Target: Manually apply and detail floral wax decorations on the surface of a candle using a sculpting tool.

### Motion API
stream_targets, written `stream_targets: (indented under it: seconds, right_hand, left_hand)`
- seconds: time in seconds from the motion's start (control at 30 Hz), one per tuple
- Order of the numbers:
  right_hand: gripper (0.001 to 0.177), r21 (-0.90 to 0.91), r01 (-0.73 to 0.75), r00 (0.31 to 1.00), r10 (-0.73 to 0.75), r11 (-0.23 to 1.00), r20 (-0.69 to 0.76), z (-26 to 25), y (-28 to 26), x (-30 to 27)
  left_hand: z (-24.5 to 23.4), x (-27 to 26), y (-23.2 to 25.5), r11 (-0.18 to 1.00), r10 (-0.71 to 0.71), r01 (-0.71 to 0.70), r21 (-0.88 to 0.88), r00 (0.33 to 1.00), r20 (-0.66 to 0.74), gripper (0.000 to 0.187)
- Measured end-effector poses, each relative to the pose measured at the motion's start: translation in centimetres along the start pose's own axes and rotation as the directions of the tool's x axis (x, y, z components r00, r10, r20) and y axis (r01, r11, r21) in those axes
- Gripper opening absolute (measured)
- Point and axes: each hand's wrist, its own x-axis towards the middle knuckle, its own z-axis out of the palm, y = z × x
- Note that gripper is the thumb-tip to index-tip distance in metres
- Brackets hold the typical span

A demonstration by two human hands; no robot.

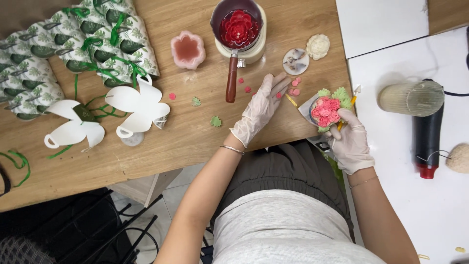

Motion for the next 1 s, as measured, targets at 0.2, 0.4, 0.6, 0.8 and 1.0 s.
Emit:
stream_targets:
  seconds: [0.2, 0.4, 0.6, 0.8, 1.0]
  right_hand:
    - [0.019, -0.084, 0.073, 0.994, -0.079, 0.994, -0.07, -1.6, 0.7, 0.4]
    - [0.018, -0.121, 0.079, 0.987, -0.095, 0.99, -0.13, -0.4, 0.5, 0.7]
    - [0.028, -0.234, 0.078, 0.997, -0.076, 0.969, 0.02, 2.8, 0.4, -0.9]
    - [0.033, -0.468, 0.102, 0.993, -0.062, 0.878, 0.1, 9.5, -1.6, -3.8]
    - [0.032, -0.673, 0.151, 0.968, -0.248, 0.724, -0.05, 13.1, -3.6, -5.6]
  left_hand:
    - [-1.4, 5.8, -4.1, 0.976, 0.143, -0.153, 0.157, 0.987, 0.074, 0.081]
    - [2.0, 3.6, 0.0, 0.946, 0.115, -0.106, 0.307, 0.993, -0.011, 0.077]
    - [3.5, -0.2, 0.8, 0.858, 0.09, -0.136, 0.496, 0.989, 0.117, 0.081]
    - [5.7, -4.0, 4.5, 0.921, -0.159, 0.254, -0.295, 0.937, 0.31, 0.079]
    - [4.8, -5.9, 5.2, 0.924, -0.111, 0.209, -0.321, 0.949, 0.296, 0.055]
